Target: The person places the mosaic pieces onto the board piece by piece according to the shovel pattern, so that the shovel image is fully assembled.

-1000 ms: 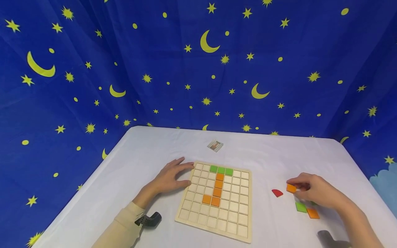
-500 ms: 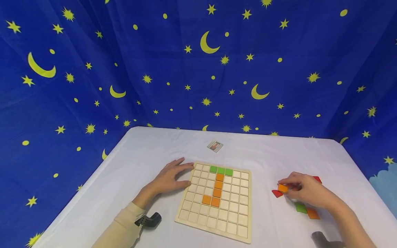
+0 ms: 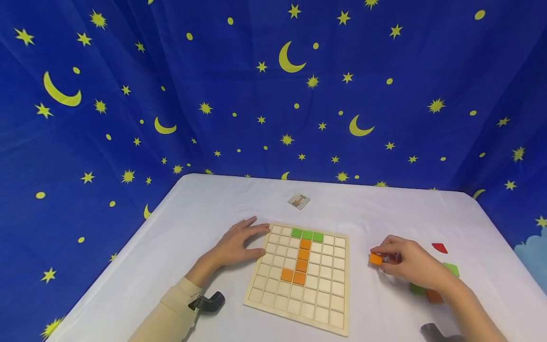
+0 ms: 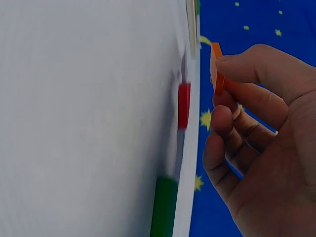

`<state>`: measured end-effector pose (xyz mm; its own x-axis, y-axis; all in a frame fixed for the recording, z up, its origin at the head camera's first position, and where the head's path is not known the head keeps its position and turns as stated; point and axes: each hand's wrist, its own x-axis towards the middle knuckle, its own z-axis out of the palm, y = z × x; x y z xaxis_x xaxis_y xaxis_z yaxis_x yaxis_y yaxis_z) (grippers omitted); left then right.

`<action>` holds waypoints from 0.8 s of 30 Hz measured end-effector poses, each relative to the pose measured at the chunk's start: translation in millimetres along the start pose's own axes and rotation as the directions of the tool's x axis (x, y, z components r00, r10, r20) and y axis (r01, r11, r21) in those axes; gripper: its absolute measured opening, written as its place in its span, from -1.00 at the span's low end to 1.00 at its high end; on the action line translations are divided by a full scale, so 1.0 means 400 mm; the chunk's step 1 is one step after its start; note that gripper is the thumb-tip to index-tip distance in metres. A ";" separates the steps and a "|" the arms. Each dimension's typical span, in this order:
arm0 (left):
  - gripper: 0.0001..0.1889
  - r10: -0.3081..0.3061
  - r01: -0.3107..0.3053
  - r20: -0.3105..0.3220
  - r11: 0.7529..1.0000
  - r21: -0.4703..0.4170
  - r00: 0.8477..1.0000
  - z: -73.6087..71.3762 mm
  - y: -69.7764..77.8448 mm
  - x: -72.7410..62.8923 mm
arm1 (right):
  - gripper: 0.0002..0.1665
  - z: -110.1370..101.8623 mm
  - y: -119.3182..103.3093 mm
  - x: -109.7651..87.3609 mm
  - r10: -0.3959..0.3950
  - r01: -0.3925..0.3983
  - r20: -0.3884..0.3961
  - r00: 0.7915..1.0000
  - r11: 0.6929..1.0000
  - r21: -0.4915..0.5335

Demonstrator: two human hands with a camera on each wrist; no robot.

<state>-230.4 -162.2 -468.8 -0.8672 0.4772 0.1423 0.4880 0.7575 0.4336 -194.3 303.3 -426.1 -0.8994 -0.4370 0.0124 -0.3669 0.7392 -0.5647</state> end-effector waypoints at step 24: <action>-0.35 0.007 -0.007 -0.003 1.000 -0.002 1.000 -0.002 0.002 0.002 | -0.62 0.063 -0.090 0.043 -0.150 0.149 0.003 0.989 0.982 0.114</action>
<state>-230.8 -161.5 -467.6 -0.8641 0.4810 0.1480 0.4938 0.7533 0.4345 -190.5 256.2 -426.3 -0.8331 -0.5449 0.0946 -0.4675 0.6025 -0.6468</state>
